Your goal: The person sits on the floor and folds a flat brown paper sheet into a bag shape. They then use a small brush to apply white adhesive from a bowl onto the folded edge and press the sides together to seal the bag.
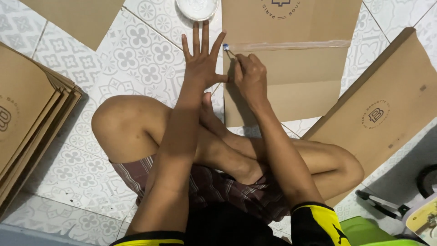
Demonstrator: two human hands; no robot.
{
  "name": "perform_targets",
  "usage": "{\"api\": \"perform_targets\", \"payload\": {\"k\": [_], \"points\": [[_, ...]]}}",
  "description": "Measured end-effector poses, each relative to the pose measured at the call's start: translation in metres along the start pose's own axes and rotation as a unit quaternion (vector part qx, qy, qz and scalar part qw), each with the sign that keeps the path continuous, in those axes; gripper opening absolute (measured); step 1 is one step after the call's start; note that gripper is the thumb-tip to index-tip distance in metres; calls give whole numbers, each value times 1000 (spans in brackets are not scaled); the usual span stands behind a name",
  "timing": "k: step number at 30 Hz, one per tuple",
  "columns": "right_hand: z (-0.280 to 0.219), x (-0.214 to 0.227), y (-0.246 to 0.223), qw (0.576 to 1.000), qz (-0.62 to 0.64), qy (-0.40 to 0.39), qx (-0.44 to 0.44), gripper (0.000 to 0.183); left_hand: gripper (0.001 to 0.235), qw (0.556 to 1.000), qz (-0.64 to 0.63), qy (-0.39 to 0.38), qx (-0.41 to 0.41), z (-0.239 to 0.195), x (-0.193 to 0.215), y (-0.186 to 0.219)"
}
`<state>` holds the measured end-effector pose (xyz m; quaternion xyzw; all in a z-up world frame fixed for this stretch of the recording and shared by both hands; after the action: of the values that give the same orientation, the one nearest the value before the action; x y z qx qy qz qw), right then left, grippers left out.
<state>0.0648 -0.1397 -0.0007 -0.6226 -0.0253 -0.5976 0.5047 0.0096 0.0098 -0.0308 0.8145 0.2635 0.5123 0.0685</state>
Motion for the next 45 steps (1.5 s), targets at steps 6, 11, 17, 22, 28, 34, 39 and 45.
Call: {"api": "perform_targets", "payload": {"k": [6, 11, 17, 22, 28, 34, 39, 45], "points": [[-2, -5, -6, 1000, -30, -7, -5, 14, 126, 1000, -2, -19, 3, -2, 6, 3], [-10, 5, 12, 999, -41, 31, -12, 10, 131, 1000, 0, -17, 4, 0, 3, 1], [-15, -7, -16, 998, -14, 40, -36, 14, 127, 1000, 7, 2, -1, 0, 2, 1], [-20, -2, 9, 993, -24, 81, -76, 17, 132, 1000, 13, -17, 9, 1, -3, -1], [-12, -12, -12, 995, -4, 63, -74, 15, 113, 1000, 7, -3, 0, 0, 3, 4], [-8, -4, -3, 991, 1, 85, -102, 17, 132, 1000, 18, -23, 10, -1, 1, 2], [-7, -7, -15, 996, 12, 63, -70, 16, 120, 1000, -16, -13, -2, 0, 4, 3], [-24, 37, 48, 986, -60, 128, -92, 14, 134, 1000, -4, -28, -4, 2, -1, 0]]}}
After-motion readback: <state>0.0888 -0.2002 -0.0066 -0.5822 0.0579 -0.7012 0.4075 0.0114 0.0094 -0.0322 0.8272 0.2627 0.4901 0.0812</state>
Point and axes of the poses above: each hand's wrist, its own z-axis towards the middle knuckle, its own x-axis out of the back of the hand, y = z × x, the point moved 3 cm from there along z, towards the middle knuckle, and after that the axes turned 1 degree about z, right-handed, at the moved point
